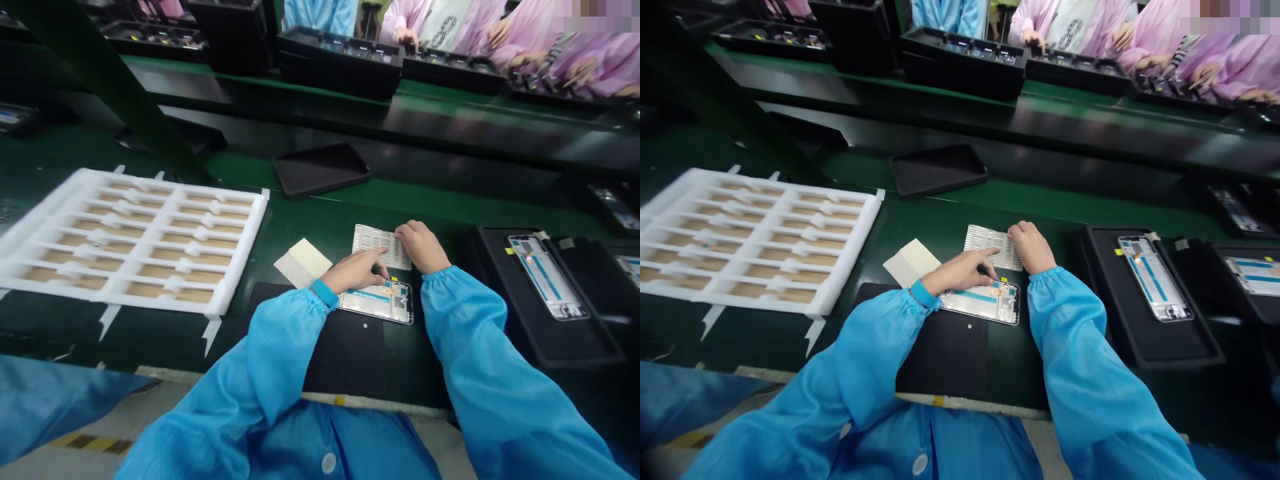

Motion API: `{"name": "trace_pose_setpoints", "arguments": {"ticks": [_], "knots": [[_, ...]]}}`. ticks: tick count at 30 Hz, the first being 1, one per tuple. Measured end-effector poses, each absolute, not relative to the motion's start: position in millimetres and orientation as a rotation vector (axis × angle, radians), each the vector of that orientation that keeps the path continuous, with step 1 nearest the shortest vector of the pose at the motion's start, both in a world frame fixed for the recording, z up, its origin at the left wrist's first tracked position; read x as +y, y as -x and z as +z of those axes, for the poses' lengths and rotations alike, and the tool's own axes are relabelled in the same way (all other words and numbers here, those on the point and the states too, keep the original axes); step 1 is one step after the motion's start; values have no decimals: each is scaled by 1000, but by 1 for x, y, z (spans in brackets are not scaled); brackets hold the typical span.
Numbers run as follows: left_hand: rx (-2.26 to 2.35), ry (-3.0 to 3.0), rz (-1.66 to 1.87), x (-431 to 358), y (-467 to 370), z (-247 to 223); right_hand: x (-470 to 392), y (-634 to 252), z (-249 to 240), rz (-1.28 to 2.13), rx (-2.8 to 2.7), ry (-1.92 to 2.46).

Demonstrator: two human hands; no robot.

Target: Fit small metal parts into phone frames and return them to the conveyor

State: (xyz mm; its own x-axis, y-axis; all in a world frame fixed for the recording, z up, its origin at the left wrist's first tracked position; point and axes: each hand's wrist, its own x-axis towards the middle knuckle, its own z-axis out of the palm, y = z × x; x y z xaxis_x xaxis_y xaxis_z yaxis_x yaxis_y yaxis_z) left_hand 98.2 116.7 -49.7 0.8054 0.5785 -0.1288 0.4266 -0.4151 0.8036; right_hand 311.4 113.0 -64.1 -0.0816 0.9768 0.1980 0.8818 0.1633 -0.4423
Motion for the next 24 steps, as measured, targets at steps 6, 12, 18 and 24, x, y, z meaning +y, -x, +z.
{"name": "trace_pose_setpoints", "arguments": {"ticks": [6,12,18,24], "knots": [[752,-2082,207,114,-97,-46,119,-312,-79,333,-1610,1722],[762,-2099,259,108,-94,-38,115,-303,-73,485,-1178,1559],[863,-2260,419,70,-63,-6,100,-267,-24,640,-1091,1403],[1075,-2542,796,9,5,5,27,-203,41,548,-1658,1252]]}}
